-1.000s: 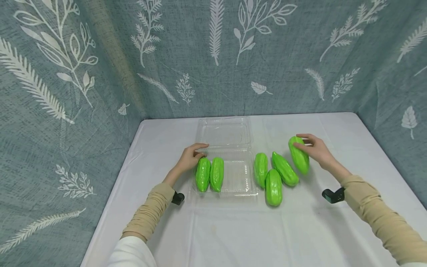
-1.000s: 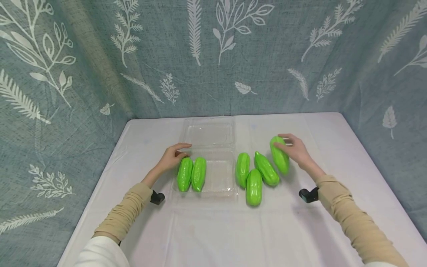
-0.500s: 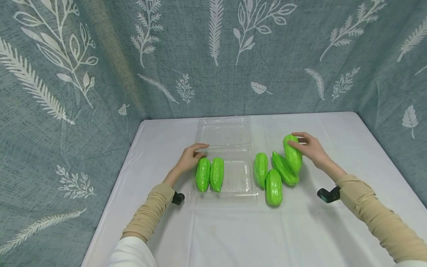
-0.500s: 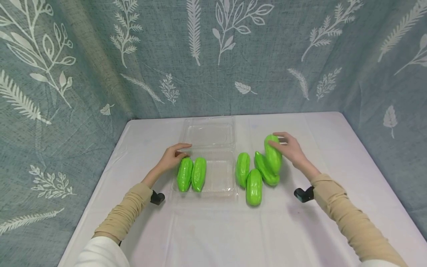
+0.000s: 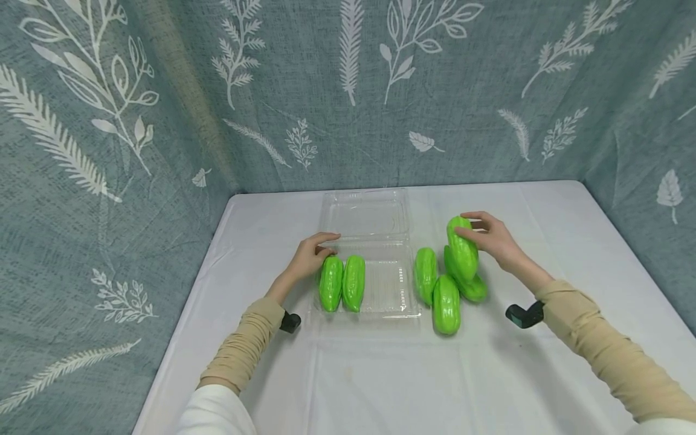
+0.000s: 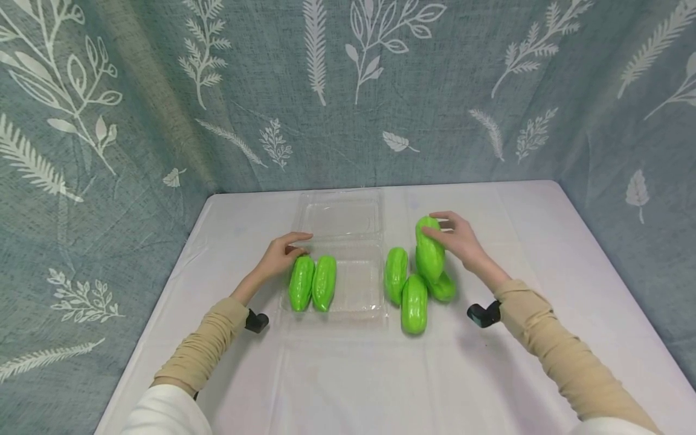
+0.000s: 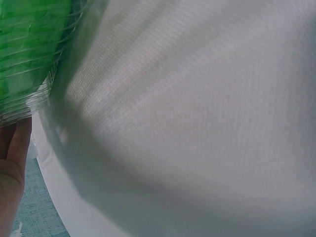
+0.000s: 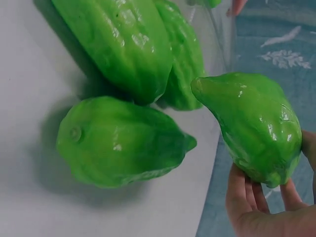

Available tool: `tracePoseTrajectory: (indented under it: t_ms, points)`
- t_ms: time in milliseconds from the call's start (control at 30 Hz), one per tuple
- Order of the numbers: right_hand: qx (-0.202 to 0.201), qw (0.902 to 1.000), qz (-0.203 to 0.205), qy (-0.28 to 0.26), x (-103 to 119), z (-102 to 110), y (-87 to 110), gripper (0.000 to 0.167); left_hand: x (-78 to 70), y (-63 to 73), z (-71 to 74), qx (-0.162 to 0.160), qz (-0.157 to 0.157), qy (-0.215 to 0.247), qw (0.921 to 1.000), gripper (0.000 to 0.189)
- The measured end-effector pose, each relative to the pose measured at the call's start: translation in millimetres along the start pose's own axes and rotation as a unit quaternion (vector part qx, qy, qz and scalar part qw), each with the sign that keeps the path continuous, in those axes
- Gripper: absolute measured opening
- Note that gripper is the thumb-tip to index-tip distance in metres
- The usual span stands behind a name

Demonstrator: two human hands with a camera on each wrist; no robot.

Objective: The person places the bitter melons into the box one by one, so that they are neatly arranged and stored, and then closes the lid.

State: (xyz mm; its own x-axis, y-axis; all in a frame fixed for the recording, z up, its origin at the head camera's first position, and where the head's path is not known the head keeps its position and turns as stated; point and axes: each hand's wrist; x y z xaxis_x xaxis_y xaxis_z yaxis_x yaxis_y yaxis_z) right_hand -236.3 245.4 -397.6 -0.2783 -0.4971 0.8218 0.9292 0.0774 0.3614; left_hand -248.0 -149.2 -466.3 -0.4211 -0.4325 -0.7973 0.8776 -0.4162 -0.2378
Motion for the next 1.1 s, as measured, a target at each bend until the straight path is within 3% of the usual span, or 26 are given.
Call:
tracePoseTrajectory:
  t_ms: [1100]
  points:
    - [0.047,0.9974,-0.012,-0.053,34.3,-49.2,-4.0,0.064,2.1,0.6,0.1,0.005,0.002,-0.007,1.0000,0.038]
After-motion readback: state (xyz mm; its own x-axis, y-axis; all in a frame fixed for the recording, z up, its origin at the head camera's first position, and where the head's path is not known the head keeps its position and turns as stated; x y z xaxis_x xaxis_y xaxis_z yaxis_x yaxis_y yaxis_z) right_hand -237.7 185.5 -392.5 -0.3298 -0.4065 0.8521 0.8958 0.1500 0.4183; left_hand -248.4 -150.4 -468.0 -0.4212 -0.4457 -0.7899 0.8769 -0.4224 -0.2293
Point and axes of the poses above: each hand's wrist, its own y-axis away from the middle knuckle, its own z-axis out of the back of the hand, x = y × z, and after that the axes turned 12 degrees about -z, right-handed
